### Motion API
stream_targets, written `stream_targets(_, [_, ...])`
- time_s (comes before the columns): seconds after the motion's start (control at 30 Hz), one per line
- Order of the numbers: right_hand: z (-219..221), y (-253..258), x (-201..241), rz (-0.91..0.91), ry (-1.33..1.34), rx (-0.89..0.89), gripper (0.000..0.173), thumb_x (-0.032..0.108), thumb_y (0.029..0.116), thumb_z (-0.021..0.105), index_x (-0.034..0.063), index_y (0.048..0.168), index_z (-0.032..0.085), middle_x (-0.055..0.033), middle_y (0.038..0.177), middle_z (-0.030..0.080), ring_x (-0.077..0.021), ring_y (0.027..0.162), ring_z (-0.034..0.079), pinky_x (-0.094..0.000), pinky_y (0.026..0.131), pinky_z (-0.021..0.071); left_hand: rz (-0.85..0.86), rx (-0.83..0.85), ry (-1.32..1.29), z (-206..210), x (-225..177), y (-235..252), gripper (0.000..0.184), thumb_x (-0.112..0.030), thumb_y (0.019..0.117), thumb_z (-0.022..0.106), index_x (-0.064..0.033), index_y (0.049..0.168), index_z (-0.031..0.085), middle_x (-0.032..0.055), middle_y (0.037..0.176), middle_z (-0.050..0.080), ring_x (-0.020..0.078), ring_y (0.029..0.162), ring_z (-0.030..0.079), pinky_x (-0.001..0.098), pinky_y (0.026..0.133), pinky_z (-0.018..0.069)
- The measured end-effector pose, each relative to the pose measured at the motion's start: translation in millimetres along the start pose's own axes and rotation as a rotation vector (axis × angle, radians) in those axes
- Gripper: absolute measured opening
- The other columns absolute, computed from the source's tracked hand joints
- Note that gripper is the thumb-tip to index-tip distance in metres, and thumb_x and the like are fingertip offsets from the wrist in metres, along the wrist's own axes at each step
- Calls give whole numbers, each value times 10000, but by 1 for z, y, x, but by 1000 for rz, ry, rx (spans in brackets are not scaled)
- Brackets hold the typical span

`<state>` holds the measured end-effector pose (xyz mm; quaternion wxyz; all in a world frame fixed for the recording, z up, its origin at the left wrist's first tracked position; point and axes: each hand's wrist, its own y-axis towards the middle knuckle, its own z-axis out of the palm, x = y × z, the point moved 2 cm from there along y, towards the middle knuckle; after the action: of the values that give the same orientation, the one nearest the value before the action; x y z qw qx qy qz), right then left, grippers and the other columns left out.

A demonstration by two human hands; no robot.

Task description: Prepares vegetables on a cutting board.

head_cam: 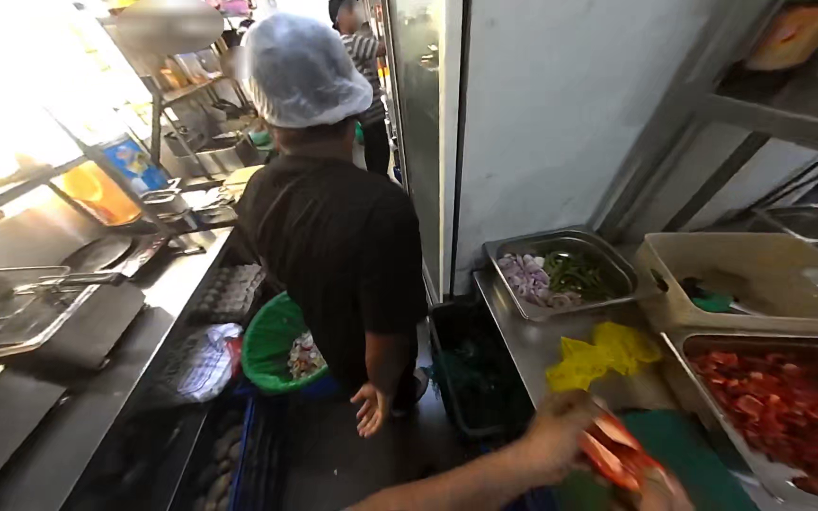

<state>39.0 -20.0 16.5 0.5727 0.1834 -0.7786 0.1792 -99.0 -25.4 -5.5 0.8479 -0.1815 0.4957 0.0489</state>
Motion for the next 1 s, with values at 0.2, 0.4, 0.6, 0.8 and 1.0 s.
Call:
stream_targets(0.2, [89,37,6,13,573,130,429,482,1084,325,159,920,556,45,561,461,-79,371,415,-264,345,435,-110,21,-403,-96,-29,-11,359,-362,1106,384,-74,1203,576,114,964,697,160,694,665,270,553,550])
stream_targets(0.4, [235,56,65,58,561,441,364,427,1088,338,175,941,555,79,581,435,-46,404,402,-225,374,422,164,-68,-306,-256,-102,-63,381,-385,1074,428,-63,1151,615,129,1009,720,186,744,699,298,575,581])
stream_targets(0.6, [388,76,123,1,773,1077,404,579,1024,497,226,850,587,110,630,468,-5,478,452,-190,430,418,399,-379,-480,-411,-145,-153,364,-374,1103,375,-134,1090,649,55,1030,739,93,756,699,202,601,566])
stream_targets(0.8, [511,148,175,-545,-311,773,509,448,1022,585,160,1440,564,-86,1223,663,-223,895,693,-448,795,601,584,-874,-446,-518,-154,-225,385,-271,1108,359,-67,1399,508,180,1122,685,239,848,718,360,686,625])
stream_targets(1.0, [538,94,181,-667,-119,708,307,372,1025,575,142,1124,753,-17,1045,689,-109,847,670,-318,712,600,875,-1005,-148,-491,-165,-225,386,-193,1085,412,46,1318,604,212,1328,632,307,1197,639,465,988,568])
